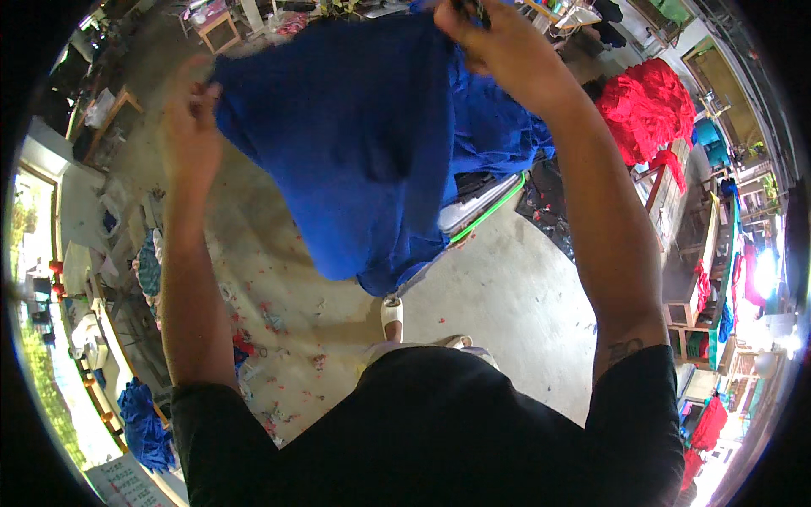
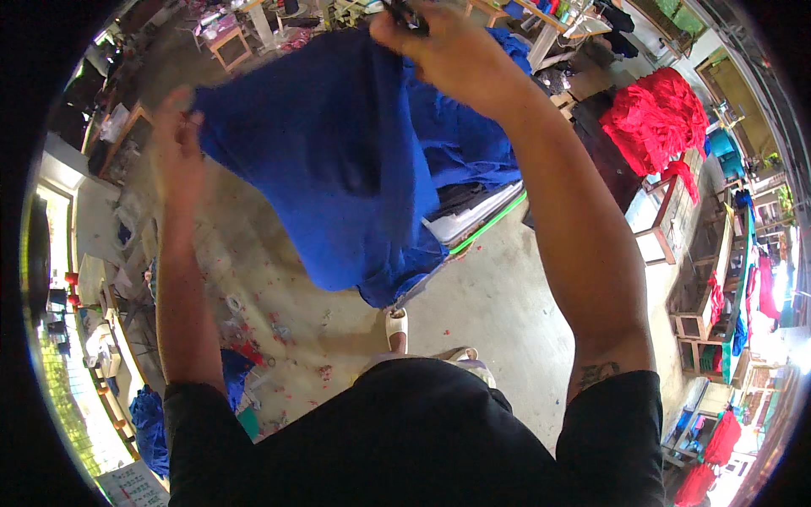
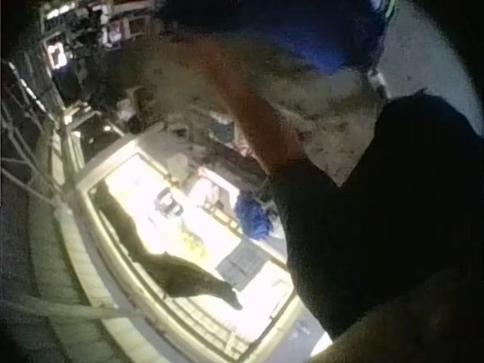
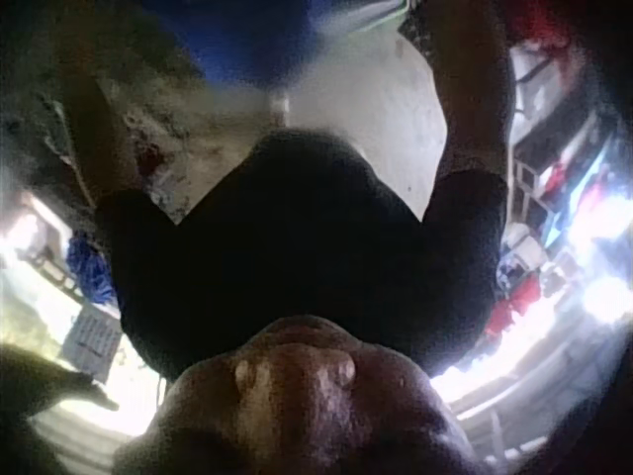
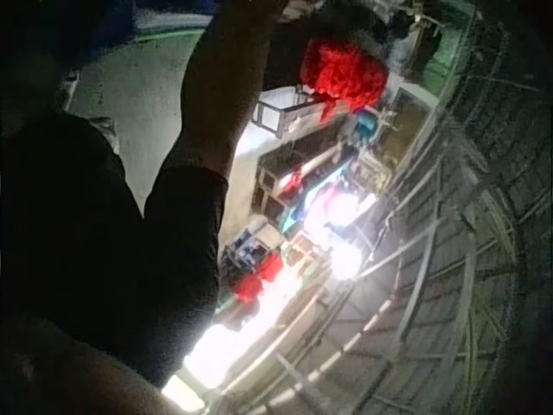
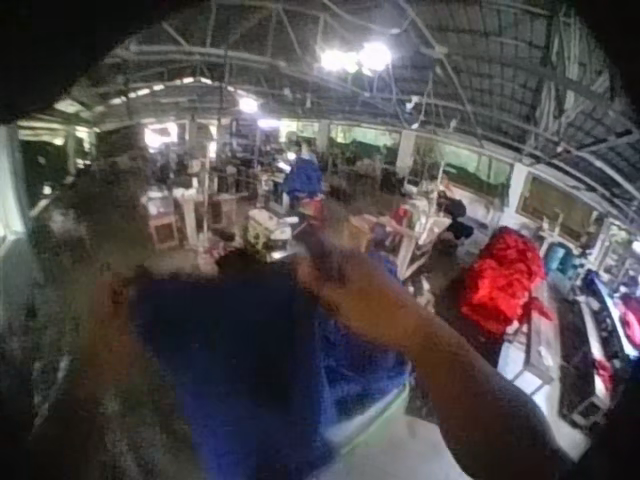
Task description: The person uses scissors to cut a blue piece of fabric, repeatedly trimming edges and small sections. The person holds the fabric with one hand and cuts with the other, occasionally adjusting the fabric's position.
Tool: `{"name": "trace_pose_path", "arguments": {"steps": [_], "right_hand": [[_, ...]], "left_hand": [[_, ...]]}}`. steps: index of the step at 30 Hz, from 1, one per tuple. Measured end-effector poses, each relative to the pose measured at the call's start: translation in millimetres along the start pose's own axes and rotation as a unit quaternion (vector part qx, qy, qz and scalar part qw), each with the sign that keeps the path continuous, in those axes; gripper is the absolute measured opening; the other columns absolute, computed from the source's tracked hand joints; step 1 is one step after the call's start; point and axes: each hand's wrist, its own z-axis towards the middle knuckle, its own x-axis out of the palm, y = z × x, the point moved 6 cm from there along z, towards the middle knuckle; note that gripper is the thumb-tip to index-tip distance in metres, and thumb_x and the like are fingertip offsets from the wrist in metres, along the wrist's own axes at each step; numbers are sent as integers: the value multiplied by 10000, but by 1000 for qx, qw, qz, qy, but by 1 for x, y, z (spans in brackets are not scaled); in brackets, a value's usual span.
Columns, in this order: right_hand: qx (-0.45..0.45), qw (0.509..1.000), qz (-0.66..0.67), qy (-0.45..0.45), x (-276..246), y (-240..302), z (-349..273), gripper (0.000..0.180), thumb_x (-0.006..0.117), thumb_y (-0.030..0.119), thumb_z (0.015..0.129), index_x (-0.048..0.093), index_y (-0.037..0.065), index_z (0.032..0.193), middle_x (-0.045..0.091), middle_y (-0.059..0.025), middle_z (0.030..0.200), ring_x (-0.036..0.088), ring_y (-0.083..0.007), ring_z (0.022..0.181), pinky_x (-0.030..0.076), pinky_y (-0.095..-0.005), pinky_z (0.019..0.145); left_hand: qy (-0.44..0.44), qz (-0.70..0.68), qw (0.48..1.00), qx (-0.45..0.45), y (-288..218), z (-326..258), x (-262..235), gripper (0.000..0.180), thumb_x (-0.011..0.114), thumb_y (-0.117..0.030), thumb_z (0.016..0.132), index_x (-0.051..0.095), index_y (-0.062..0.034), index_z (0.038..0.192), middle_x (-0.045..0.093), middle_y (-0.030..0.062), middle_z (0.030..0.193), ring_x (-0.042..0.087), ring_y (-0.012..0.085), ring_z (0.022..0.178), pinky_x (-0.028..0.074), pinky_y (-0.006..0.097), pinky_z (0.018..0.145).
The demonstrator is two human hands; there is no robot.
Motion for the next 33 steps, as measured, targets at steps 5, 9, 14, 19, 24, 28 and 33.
{"name": "trace_pose_path", "arguments": {"steps": [5, 9, 14, 19, 24, 28, 33], "right_hand": [[-57, 995, -58, -64, 29, -10, 21, 410, 606, 455, 995, 648, 68, 1123, 656, -91, 852, 628, -183, 823, 495, -333, 779], [6, 996, 26, 81, 107, -72, -33, 176, 668, 194, 964, 644, 61, 1076, 697, -142, 979, 675, -293, 908, 515, -407, 836], [59, 988, -55, 132, 238, -198, -147, 263, 570, 282, 985, 613, 74, 1140, 693, -192, 1022, 667, -422, 985, 525, -515, 831], [203, 923, -70, 318, 288, -317, -332, 287, 553, 229, 945, 624, 120, 1201, 691, -186, 1029, 670, -378, 1065, 530, -480, 895], [275, 935, -65, 213, 225, -346, -395, 290, 559, 253, 968, 652, 101, 1196, 683, -198, 1153, 649, -401, 1081, 512, -491, 938], [467, 884, 13, 24, 140, -371, -433, 315, 559, 322, 988, 686, 48, 1078, 704, -230, 985, 671, -423, 973, 521, -487, 842], [537, 836, -40, -106, 93, -446, -558, 272, 561, 293, 974, 736, 88, 1007, 705, -222, 898, 687, -385, 883, 530, -457, 782]], "left_hand": [[-40, -21, 989, 141, 42, 4, -14, 165, 567, -109, 1018, 656, -17, 1123, 719, 156, 1013, 695, 246, 934, 523, 357, 842], [96, -32, 990, 96, 83, -82, 45, 95, 570, -31, 964, 659, -37, 995, 697, 115, 971, 641, 286, 947, 500, 388, 836], [295, -63, 952, -56, 160, -224, 155, 123, 601, -23, 883, 649, -72, 986, 691, 114, 1021, 612, 337, 1004, 475, 451, 894], [636, 53, 766, 77, 166, -317, 215, 334, 580, -324, 999, 661, -46, 1165, 683, 167, 1213, 650, 314, 1119, 505, 410, 942], [474, -76, 876, -46, 9, -181, 266, 388, 578, -388, 1008, 692, -31, 1107, 724, 181, 1038, 683, 368, 1004, 529, 420, 872], [454, -61, 889, -28, -124, -99, 334, 474, 558, -466, 997, 687, -16, 1078, 722, 213, 1007, 677, 410, 995, 519, 453, 885], [340, 89, 936, -38, -149, -56, 458, 632, 589, -516, 950, 652, 96, 1095, 670, 329, 1125, 628, 478, 1119, 496, 493, 979]]}}
